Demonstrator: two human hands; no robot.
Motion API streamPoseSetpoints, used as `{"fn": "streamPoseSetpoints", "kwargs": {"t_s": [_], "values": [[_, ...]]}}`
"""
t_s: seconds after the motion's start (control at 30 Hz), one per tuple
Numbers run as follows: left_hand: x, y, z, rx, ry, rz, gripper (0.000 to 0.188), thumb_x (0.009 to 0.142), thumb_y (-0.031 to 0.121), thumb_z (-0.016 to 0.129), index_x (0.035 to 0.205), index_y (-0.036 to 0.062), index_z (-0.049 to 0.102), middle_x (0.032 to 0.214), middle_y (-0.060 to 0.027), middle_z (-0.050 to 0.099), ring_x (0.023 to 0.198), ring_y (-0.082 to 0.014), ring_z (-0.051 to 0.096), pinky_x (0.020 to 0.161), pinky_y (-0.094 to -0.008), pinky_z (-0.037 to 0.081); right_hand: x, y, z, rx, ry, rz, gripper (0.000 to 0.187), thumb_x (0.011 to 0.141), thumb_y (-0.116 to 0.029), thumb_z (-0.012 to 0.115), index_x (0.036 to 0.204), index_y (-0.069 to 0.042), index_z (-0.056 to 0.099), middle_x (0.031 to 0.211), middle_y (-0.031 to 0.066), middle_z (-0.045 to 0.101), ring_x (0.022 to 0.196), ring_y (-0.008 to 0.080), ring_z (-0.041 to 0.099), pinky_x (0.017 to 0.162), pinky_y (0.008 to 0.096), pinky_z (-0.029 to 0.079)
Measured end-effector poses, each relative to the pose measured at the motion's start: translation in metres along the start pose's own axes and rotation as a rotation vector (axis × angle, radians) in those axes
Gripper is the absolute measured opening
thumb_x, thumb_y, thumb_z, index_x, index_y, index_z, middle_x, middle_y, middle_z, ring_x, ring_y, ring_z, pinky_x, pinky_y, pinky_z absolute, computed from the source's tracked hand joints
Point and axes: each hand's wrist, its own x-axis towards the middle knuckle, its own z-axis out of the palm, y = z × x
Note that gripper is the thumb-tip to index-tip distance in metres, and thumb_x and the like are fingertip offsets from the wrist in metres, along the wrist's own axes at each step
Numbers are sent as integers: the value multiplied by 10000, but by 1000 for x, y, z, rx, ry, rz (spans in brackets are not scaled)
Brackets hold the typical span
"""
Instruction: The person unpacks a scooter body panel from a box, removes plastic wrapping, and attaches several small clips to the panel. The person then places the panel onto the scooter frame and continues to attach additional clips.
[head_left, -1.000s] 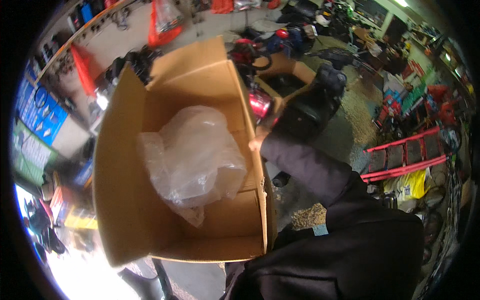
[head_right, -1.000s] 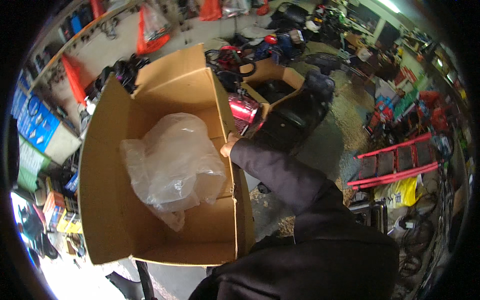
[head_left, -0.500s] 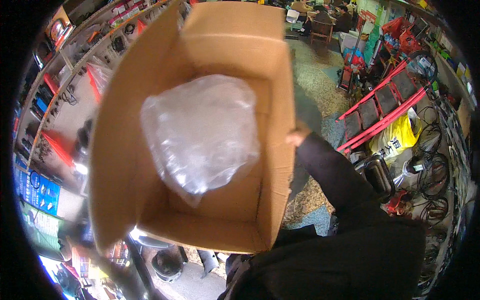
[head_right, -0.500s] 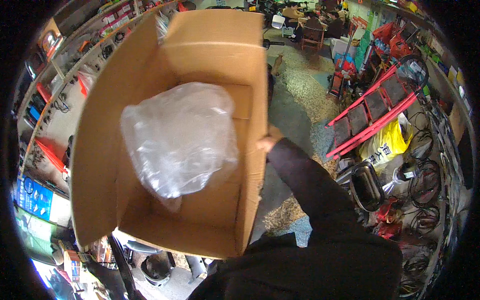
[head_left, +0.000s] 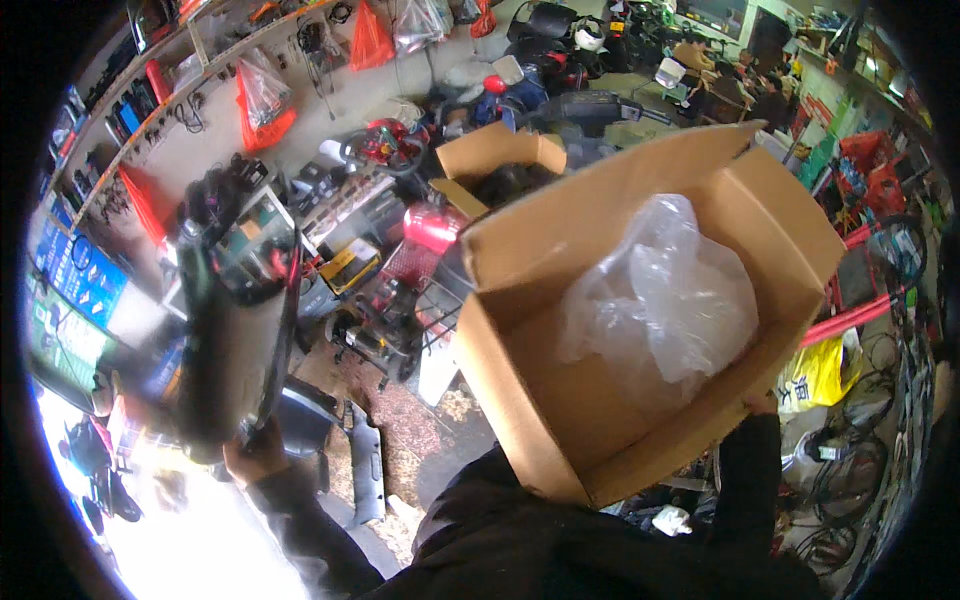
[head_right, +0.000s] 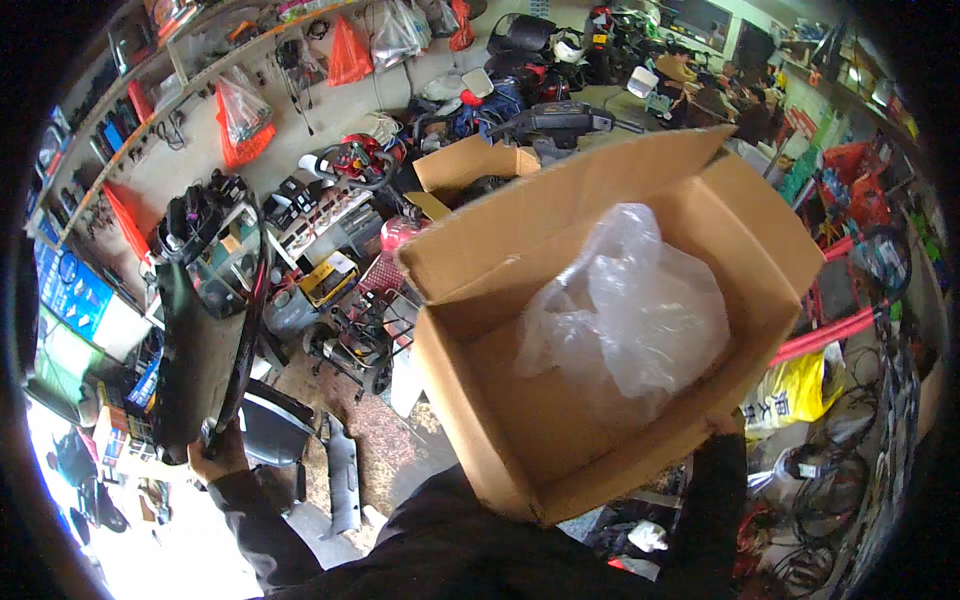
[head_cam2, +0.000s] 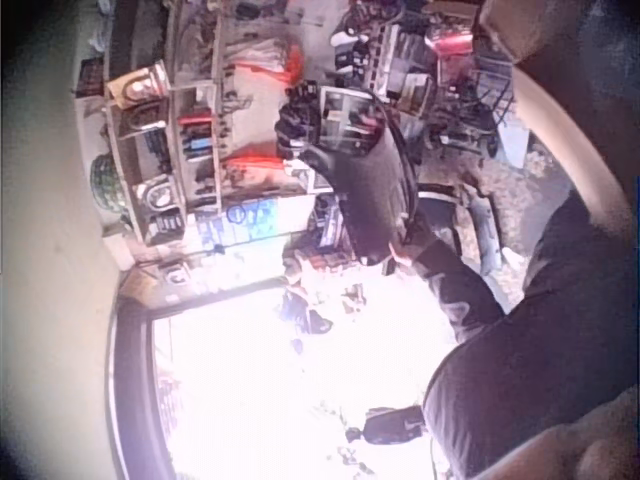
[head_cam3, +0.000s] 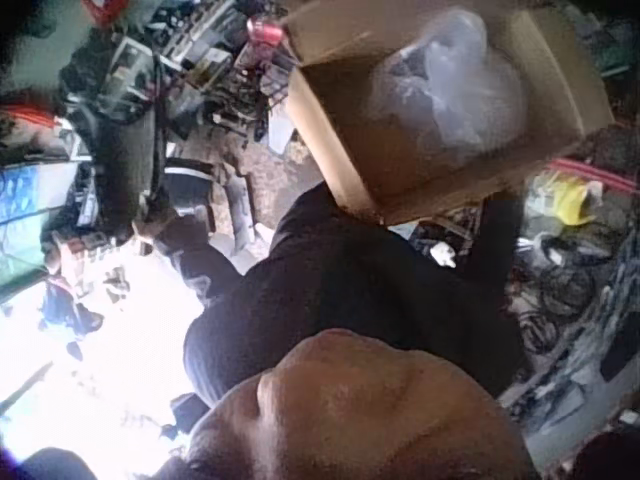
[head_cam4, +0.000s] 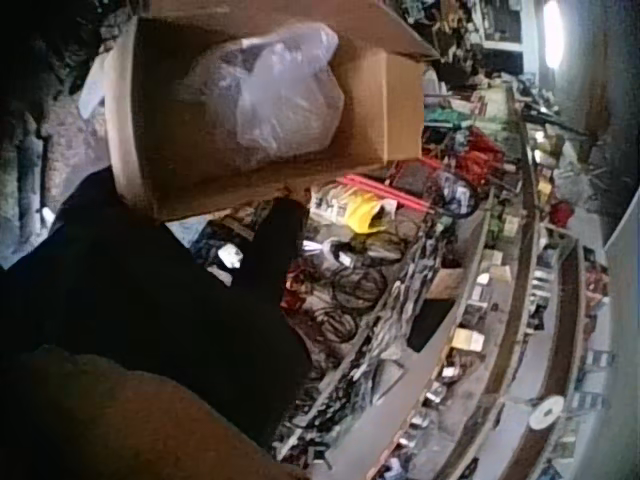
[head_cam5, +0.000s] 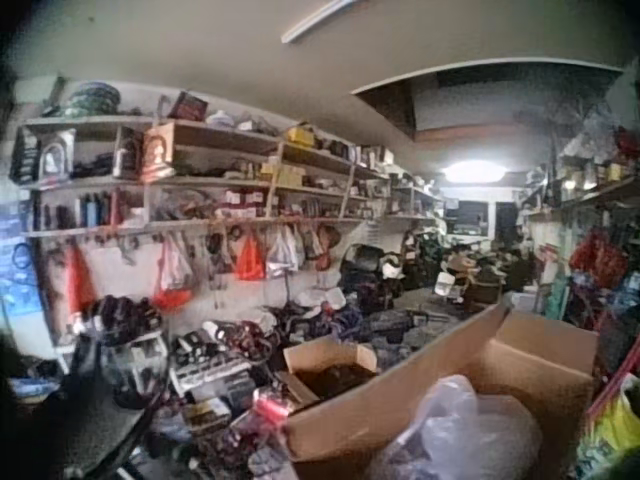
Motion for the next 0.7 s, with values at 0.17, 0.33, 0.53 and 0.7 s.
{"fn": "streamPoseSetpoints", "kwargs": {"t_s": [0.17, 0.33, 0.53, 0.7], "values": [[13, -65, 67, -133, 158, -154, 469, 801, 183, 516, 1192, -75, 540, 1218, -248, 556, 1117, -396, 558, 945, -533, 492, 13, -24, -55, 58, 89, -27, 663, 675, -108, 720, 1295, 4, 515, 1219, 121, 600, 1089, 295, 588, 941, 429, 492], [44, -141, 118, -10, 20, -70, 485, 757, 228, 637, 1170, -21, 584, 1217, -221, 588, 1075, -419, 597, 957, -584, 478, 52, -69, -103, 80, 136, -89, 701, 677, -139, 734, 1319, -1, 490, 1243, 126, 581, 1107, 308, 573, 959, 441, 480], [67, -210, 202, 134, -37, 32, 431, 774, 234, 629, 1122, -19, 609, 1130, -223, 628, 1025, -408, 623, 896, -576, 524, 138, -141, -175, 89, 100, -224, 748, 679, -176, 751, 1347, -8, 460, 1273, 132, 558, 1129, 324, 555, 982, 455, 466], [58, -269, 293, 144, -33, 127, 439, 796, 255, 626, 1154, 3, 600, 1197, -223, 586, 1095, -406, 577, 914, -587, 505, 262, -228, -243, 95, -49, -376, 788, 681, -207, 766, 1371, -14, 436, 1297, 137, 540, 1148, 338, 540, 1000, 467, 453]]}}
